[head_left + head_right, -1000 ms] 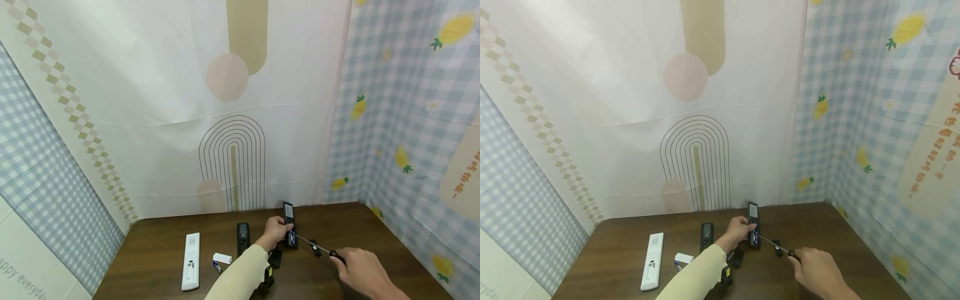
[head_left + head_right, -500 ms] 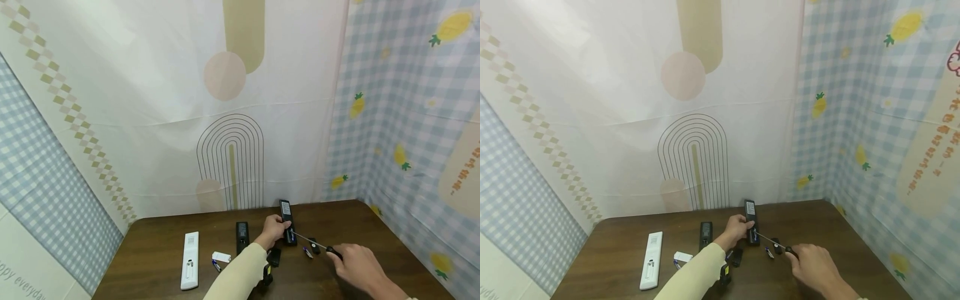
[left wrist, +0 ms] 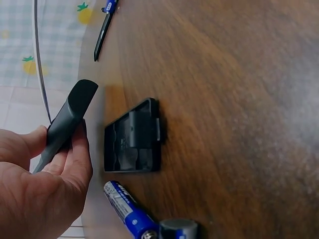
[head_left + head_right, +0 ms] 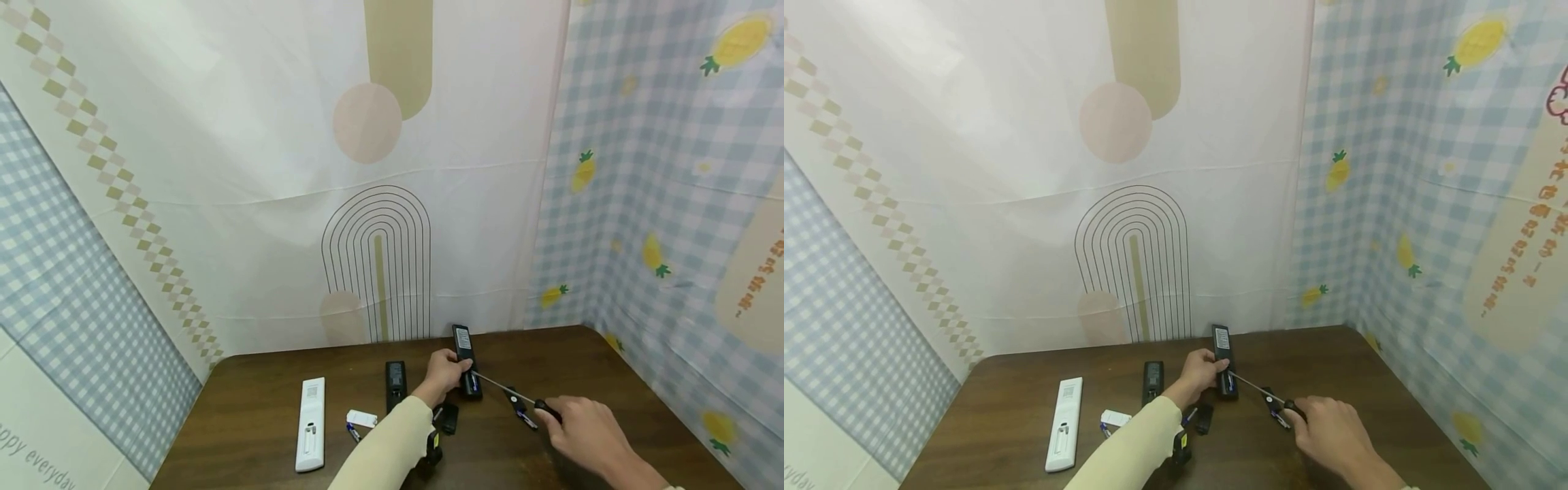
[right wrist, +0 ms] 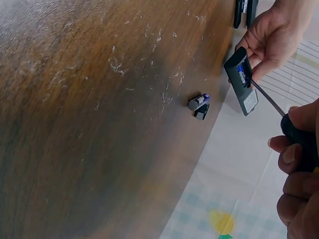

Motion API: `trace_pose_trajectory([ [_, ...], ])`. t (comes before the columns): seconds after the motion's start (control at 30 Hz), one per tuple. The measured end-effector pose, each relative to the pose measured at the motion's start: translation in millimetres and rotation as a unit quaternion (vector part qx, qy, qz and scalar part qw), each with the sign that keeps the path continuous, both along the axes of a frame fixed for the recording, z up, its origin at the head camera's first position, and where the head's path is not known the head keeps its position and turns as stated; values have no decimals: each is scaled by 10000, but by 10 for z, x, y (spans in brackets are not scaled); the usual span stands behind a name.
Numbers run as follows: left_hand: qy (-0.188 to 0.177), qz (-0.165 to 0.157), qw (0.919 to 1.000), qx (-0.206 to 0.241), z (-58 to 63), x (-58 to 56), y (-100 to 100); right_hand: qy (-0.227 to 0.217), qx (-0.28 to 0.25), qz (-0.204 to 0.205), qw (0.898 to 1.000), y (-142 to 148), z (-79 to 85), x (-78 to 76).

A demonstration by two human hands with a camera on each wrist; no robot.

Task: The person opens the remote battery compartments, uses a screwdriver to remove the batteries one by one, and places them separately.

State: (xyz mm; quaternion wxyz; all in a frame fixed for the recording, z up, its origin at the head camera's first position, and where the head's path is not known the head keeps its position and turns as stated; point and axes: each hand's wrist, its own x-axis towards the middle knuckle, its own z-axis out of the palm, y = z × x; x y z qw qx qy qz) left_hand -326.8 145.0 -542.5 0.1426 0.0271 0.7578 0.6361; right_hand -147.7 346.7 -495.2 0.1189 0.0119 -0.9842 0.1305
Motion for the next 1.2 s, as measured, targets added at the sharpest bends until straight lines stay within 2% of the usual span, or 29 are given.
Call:
trace_pose_trajectory([
  [0.2, 20, -20, 10000, -67, 11, 8, -6, 37, -5, -33, 10000, -4, 5, -2],
  [0.53, -7, -3, 9999, 120, -19, 27, -50, -116, -71, -167, 9998, -9, 4, 30],
  [0.9, 83, -48, 9997, 232, -18, 57, -67, 158, 64, -92, 9998, -53, 22, 72],
  [1.07, 202, -72, 9997, 77, -10, 101, -94, 494, 266, -84, 9984, -88, 39, 117],
  [1.2, 242, -43, 9996, 148, 24, 114, -147, 678, 410, -131, 9968, -108, 52, 168],
])
